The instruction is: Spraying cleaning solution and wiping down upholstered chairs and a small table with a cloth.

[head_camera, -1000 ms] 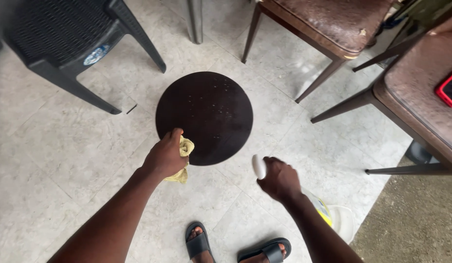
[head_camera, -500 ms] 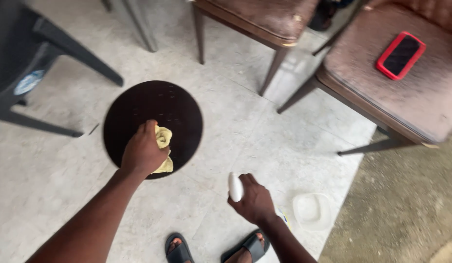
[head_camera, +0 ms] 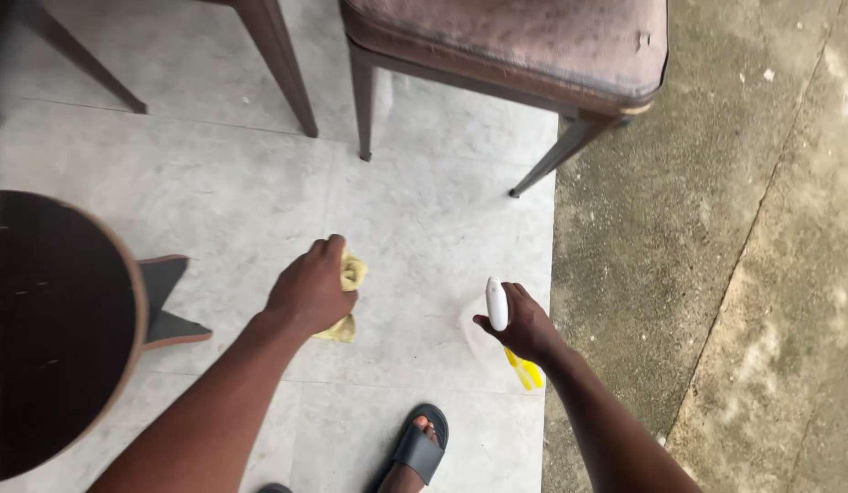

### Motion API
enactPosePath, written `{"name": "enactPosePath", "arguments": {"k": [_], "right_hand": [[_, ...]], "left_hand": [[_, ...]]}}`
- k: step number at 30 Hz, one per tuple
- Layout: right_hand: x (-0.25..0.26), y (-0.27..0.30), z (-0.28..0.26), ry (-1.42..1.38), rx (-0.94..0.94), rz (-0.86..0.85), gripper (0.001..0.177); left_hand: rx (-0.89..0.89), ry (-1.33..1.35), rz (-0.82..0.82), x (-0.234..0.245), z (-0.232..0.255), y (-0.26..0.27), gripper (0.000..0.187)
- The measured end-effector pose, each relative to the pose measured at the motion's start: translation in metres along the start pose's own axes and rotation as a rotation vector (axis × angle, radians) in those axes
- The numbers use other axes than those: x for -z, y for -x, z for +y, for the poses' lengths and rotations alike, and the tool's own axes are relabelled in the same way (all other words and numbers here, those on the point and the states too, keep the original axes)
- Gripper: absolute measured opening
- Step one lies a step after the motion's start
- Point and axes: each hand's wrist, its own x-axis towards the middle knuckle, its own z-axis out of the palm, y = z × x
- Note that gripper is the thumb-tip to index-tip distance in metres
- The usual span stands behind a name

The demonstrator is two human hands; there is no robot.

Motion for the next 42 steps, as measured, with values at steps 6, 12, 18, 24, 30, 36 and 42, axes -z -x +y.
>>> {"name": "enactPosePath", "arguments": {"k": [6,12,18,24,30,36,42], "right_hand": [[-0.018,-0.037,0.021,-0.018,-0.225,-0.124,0.073],[-0.054,-0.073,0.041,-0.01,-0.204,-0.156,0.078],[-0.124,-0.101,0.085,0.089,-0.127,-0.138,0.088],[-0.119,-0.082,0.042,0.163,-0.2,-0.228,0.093],[-0.14,-0.082,0.082,0.235,-0.179,-0.19,0.113],[-0.077,-0.075,0.11,0.284,-0.191,-0.279,0.121],[0.009,-0.106,0.09,0.27,-0.188,-0.27,0.1]], "left_hand": [[-0.067,-0.011,-0.13,-0.061,0.03,-0.031,0.073],[-0.064,-0.057,-0.191,-0.094,0.021,-0.047,0.068],[-0.044,-0.044,-0.161,-0.104,0.0,-0.049,0.069],[0.015,-0.011,-0.181,-0.093,-0.017,-0.032,0.062],[0.066,0.016,-0.214,-0.095,-0.04,-0.015,0.07],[0.08,-0.022,-0.195,-0.06,-0.052,0.0,0.071],[0.143,-0.032,-0.201,0.035,-0.03,0.006,0.061]]}}
